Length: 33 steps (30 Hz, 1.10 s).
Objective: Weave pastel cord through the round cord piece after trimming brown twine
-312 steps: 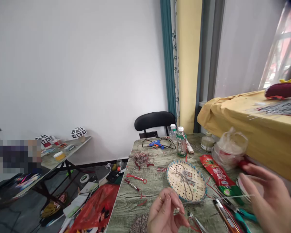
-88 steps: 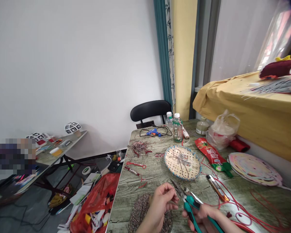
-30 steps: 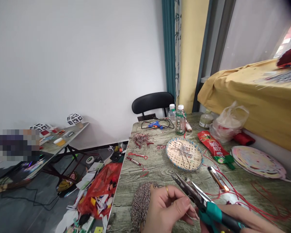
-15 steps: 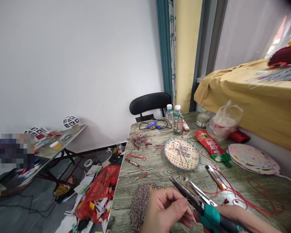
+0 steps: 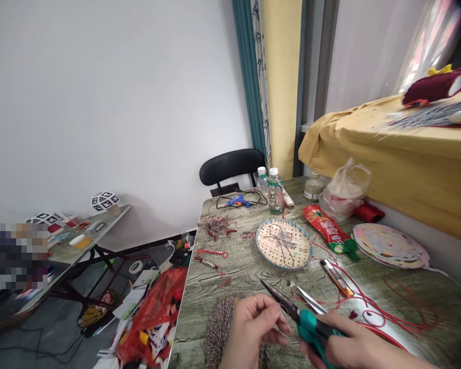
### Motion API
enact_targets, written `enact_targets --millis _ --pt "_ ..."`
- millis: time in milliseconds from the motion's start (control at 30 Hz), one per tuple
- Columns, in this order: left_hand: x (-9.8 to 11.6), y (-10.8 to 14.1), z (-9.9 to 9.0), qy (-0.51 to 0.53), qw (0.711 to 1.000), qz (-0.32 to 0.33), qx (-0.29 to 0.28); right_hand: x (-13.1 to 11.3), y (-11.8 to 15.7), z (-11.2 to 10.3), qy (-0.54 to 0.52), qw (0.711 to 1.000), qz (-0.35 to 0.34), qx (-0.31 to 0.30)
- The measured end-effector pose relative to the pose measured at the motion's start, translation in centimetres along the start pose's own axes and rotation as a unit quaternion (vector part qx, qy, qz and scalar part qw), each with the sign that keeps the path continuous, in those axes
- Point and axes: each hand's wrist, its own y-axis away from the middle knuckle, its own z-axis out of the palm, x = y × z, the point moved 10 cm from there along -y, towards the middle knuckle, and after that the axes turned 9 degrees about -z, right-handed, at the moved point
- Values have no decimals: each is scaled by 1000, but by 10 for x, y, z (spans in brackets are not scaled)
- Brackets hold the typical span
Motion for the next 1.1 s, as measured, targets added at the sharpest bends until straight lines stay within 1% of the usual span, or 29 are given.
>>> enact_targets --millis 167,300,367,533,633,800,933,1100 --pt "-11 -32 -22 -17 999 -8 41 14 -39 -2 9 999 -14 43" --pt "-19 -42 -28 -22 998 -19 50 27 -53 -6 26 997 -16 68" --pt "-22 -44 -29 -25 998 -22 48 32 -55 -4 16 998 -11 59" --pt "-24 -44 -27 -32 999 -26 24 37 -52 12 -66 997 31 -2" --pt "-22 -41 -28 -30 999 -25 16 32 -50 14 -118 992 45 -14" --pt "-15 -35 -30 -12 1000 -20 18 21 -46 11 -167 986 22 -12" --pt "-6 -27 -29 11 1000 1 25 11 -42 11 -170 985 -14 -18" --pt "8 -15 -20 49 999 9 18 -7 -31 6 -141 987 -71 -13"
